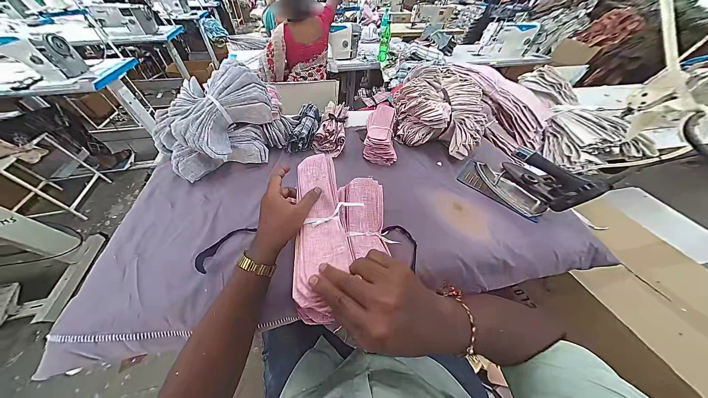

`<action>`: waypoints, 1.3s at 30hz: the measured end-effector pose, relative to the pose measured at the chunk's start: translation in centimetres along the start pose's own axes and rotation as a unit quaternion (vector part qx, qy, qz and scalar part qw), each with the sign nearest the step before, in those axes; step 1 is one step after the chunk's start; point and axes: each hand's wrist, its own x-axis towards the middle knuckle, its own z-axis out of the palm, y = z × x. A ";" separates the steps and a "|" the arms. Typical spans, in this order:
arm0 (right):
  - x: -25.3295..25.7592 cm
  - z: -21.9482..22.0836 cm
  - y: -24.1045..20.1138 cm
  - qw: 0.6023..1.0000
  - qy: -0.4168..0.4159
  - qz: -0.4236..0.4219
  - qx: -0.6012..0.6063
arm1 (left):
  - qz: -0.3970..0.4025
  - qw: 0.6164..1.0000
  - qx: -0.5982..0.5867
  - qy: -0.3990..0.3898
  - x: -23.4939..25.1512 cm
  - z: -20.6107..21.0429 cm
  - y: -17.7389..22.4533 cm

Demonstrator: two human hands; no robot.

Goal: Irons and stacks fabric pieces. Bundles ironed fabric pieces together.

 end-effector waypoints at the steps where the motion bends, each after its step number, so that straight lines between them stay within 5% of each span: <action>1: -0.2 0.8 -0.4 1.000 -0.010 -0.002 0.010 | 0.019 0.999 0.035 0.004 -0.1 -0.1 -0.7; 5: -0.5 0.9 0.9 0.992 -0.054 0.007 0.118 | 0.128 0.967 0.217 0.047 -0.6 -0.3 -3.1; 8: 0.4 -0.4 5.8 0.954 0.048 0.092 0.281 | 0.144 0.980 0.129 0.047 -0.6 0.2 -5.0; 11: 1.5 2.5 15.2 0.948 0.106 0.262 0.144 | 0.133 0.990 0.034 0.026 -0.7 0.1 -5.7; 15: -0.4 9.4 30.2 0.828 0.018 0.558 0.058 | 0.159 0.986 0.039 0.012 -0.9 0.1 -6.0; 18: -1.5 14.2 35.8 0.729 0.027 0.673 0.123 | 0.170 0.985 0.025 -0.014 -0.7 0.3 -6.3; 21: -0.8 16.8 36.9 0.649 0.037 0.733 0.200 | 0.180 0.983 0.016 -0.038 -0.4 0.3 -6.8; 31: -2.2 16.3 37.7 0.525 0.143 0.714 0.440 | 0.205 0.977 0.006 -0.063 0.2 0.1 -7.1; 39: -3.9 8.6 30.3 0.518 0.210 0.592 0.581 | 0.182 0.980 0.006 -0.076 -0.3 -0.2 -7.0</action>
